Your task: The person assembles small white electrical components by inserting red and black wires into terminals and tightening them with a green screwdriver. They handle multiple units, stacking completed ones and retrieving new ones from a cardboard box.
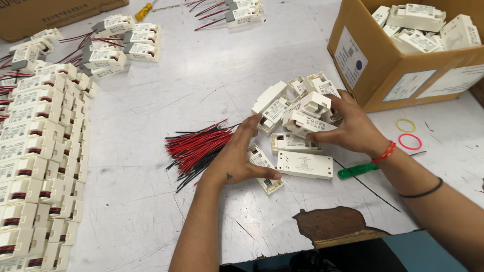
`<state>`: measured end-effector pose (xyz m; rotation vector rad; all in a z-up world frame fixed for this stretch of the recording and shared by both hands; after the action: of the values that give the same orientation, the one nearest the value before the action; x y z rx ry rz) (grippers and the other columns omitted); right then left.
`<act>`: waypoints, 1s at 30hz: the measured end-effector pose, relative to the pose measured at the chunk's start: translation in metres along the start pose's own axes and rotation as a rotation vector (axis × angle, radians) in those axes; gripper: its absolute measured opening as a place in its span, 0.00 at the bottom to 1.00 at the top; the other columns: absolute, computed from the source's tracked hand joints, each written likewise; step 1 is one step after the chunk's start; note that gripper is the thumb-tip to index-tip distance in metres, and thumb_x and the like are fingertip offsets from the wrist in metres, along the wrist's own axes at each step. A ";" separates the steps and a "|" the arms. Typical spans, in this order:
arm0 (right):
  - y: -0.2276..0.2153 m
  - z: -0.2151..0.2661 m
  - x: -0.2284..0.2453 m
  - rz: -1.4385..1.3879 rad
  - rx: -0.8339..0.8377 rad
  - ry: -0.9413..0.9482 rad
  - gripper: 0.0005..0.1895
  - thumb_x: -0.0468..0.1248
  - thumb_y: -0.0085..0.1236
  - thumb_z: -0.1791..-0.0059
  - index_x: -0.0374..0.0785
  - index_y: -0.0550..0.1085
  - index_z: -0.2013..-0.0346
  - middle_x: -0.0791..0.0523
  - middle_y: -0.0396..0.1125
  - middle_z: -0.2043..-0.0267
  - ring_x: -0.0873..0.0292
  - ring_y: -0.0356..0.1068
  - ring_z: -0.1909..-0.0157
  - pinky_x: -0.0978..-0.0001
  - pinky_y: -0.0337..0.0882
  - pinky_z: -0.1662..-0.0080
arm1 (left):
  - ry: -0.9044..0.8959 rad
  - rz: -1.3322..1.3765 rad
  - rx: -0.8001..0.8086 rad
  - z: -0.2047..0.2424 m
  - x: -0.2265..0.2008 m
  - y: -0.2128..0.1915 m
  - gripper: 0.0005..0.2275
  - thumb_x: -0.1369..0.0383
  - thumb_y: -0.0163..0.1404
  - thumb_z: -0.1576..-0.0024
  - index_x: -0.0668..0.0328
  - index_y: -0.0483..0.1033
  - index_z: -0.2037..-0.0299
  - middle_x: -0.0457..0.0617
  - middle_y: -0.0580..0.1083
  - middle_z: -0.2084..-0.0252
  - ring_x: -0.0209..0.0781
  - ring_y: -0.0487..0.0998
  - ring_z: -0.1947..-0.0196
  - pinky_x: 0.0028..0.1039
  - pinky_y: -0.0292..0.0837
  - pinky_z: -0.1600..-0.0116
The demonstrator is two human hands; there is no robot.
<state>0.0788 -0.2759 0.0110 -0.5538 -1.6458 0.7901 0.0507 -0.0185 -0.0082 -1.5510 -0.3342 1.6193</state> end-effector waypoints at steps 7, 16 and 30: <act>0.002 0.004 -0.016 -0.008 -0.156 -0.236 0.49 0.52 0.75 0.63 0.35 0.67 0.34 0.40 0.47 0.25 0.38 0.50 0.25 0.51 0.59 0.32 | 0.020 -0.041 -0.025 0.000 -0.006 -0.001 0.68 0.46 0.72 0.78 0.43 0.41 0.23 0.51 0.45 0.20 0.52 0.52 0.24 0.44 0.54 0.27; 0.005 0.013 -0.026 -0.077 -0.229 -0.255 0.44 0.52 0.71 0.56 0.38 0.64 0.32 0.37 0.52 0.28 0.36 0.54 0.26 0.50 0.59 0.32 | 0.261 -0.125 -0.573 0.022 -0.015 -0.011 0.30 0.56 0.64 0.48 0.49 0.71 0.36 0.46 0.70 0.33 0.40 0.79 0.46 0.36 0.81 0.46; -0.022 0.054 -0.004 0.039 -0.503 -0.360 0.30 0.45 0.70 0.48 0.35 0.69 0.38 0.43 0.60 0.32 0.40 0.60 0.31 0.52 0.64 0.33 | 0.062 0.100 -0.867 0.103 -0.014 0.048 0.25 0.63 0.56 0.40 0.59 0.66 0.33 0.60 0.66 0.33 0.49 0.77 0.46 0.35 0.78 0.50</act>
<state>0.0288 -0.3042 0.0195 -0.8306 -2.1946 0.5167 -0.0636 -0.0215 -0.0115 -2.2663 -1.0367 1.5766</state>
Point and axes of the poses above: each hand's wrist, its own z-axis away from the middle knuckle, its own y-axis out of the palm, x = y × z, the point moved 5 cm from there along -z, towards the middle knuckle
